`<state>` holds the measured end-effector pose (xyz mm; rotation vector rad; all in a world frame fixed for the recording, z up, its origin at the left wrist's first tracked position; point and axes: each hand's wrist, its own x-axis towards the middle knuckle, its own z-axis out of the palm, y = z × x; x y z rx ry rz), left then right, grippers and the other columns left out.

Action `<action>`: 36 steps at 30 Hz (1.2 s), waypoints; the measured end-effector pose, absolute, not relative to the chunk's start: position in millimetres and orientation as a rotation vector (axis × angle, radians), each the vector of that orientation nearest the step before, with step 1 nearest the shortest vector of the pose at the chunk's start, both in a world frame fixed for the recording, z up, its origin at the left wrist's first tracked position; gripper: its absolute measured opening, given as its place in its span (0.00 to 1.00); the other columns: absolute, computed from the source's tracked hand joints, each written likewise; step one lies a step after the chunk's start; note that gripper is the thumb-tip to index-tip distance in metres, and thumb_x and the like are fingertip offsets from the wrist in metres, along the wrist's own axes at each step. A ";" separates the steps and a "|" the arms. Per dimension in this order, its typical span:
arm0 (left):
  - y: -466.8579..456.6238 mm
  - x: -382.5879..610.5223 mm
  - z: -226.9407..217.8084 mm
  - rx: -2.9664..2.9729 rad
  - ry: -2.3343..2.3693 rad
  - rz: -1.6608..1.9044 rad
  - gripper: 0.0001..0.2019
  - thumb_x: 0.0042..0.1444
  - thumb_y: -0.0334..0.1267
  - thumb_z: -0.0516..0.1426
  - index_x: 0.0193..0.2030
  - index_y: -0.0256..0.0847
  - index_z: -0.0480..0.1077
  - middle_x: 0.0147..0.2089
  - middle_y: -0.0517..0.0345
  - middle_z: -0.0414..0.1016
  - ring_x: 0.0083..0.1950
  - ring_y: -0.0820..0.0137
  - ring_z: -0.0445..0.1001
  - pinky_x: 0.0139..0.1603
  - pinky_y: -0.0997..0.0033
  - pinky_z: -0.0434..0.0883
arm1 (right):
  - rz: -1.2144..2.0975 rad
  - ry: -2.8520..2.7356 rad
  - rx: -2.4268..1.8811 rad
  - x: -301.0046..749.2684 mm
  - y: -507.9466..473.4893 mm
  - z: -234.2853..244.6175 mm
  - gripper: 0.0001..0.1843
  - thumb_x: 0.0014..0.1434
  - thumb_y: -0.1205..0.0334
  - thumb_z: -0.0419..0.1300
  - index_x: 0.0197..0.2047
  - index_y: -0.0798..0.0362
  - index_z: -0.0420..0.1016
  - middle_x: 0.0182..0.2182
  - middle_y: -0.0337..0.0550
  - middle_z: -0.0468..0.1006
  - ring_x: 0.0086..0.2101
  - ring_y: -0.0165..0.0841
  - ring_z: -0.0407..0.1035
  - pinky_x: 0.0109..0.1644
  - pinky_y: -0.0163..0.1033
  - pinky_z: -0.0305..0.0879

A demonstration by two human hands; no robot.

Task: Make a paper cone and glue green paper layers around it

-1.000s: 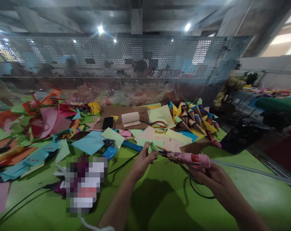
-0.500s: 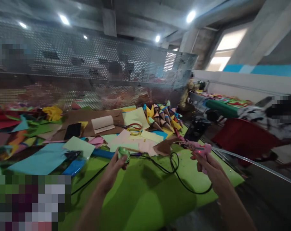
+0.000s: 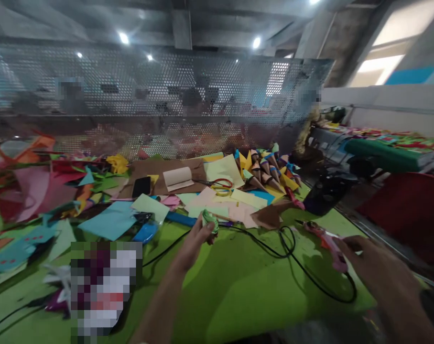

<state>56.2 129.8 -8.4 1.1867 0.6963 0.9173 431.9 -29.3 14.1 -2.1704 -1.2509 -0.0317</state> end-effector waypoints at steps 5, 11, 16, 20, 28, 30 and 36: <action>129.8 55.8 -12.1 1.212 0.690 0.896 0.26 0.54 0.58 0.59 0.51 0.41 0.65 0.35 0.59 0.68 0.34 0.71 0.67 0.34 0.72 0.65 | 0.064 -1.565 -1.830 354.3 -2.1 43.5 0.08 0.63 0.54 0.59 0.40 0.46 0.77 0.41 0.51 0.78 0.37 0.41 0.74 0.40 0.44 0.66; 130.3 58.1 -9.1 1.187 0.727 0.871 0.28 0.51 0.59 0.60 0.50 0.41 0.64 0.33 0.61 0.68 0.31 0.72 0.67 0.33 0.72 0.64 | 0.271 -1.896 -1.319 257.5 46.8 56.8 0.07 0.63 0.64 0.59 0.40 0.48 0.80 0.36 0.43 0.78 0.39 0.37 0.74 0.42 0.38 0.68; 130.1 59.9 -5.9 1.200 0.702 0.855 0.25 0.52 0.59 0.59 0.46 0.41 0.64 0.29 0.63 0.67 0.28 0.73 0.64 0.31 0.73 0.62 | 0.335 -1.977 -1.168 232.0 70.3 52.7 0.09 0.63 0.69 0.59 0.42 0.49 0.80 0.34 0.43 0.77 0.37 0.35 0.73 0.40 0.37 0.67; 130.4 60.6 -4.7 1.200 0.693 0.832 0.25 0.52 0.60 0.59 0.45 0.41 0.63 0.29 0.64 0.67 0.27 0.74 0.63 0.29 0.73 0.61 | 0.345 -1.998 -1.165 230.9 77.9 48.6 0.10 0.61 0.71 0.59 0.39 0.50 0.81 0.33 0.43 0.77 0.35 0.34 0.72 0.39 0.36 0.66; 129.0 60.4 -1.0 1.190 0.666 0.817 0.25 0.52 0.60 0.58 0.44 0.42 0.62 0.28 0.66 0.63 0.25 0.76 0.60 0.26 0.75 0.58 | 0.363 -2.082 -1.191 230.3 79.9 51.5 0.09 0.60 0.72 0.58 0.34 0.52 0.78 0.32 0.43 0.77 0.35 0.34 0.72 0.38 0.37 0.66; 128.8 60.6 -1.0 1.177 0.666 0.814 0.24 0.52 0.60 0.58 0.43 0.42 0.62 0.28 0.65 0.63 0.25 0.76 0.61 0.26 0.75 0.57 | 0.379 -2.089 -1.186 230.3 80.1 53.2 0.10 0.59 0.72 0.58 0.34 0.51 0.79 0.32 0.43 0.77 0.35 0.35 0.72 0.38 0.37 0.66; 130.3 60.9 -4.3 1.137 0.641 0.785 0.24 0.52 0.61 0.58 0.40 0.42 0.61 0.26 0.66 0.63 0.24 0.76 0.61 0.24 0.75 0.55 | 0.415 -2.115 -1.178 232.3 81.0 52.9 0.11 0.58 0.74 0.58 0.36 0.51 0.79 0.33 0.41 0.76 0.36 0.34 0.72 0.39 0.37 0.66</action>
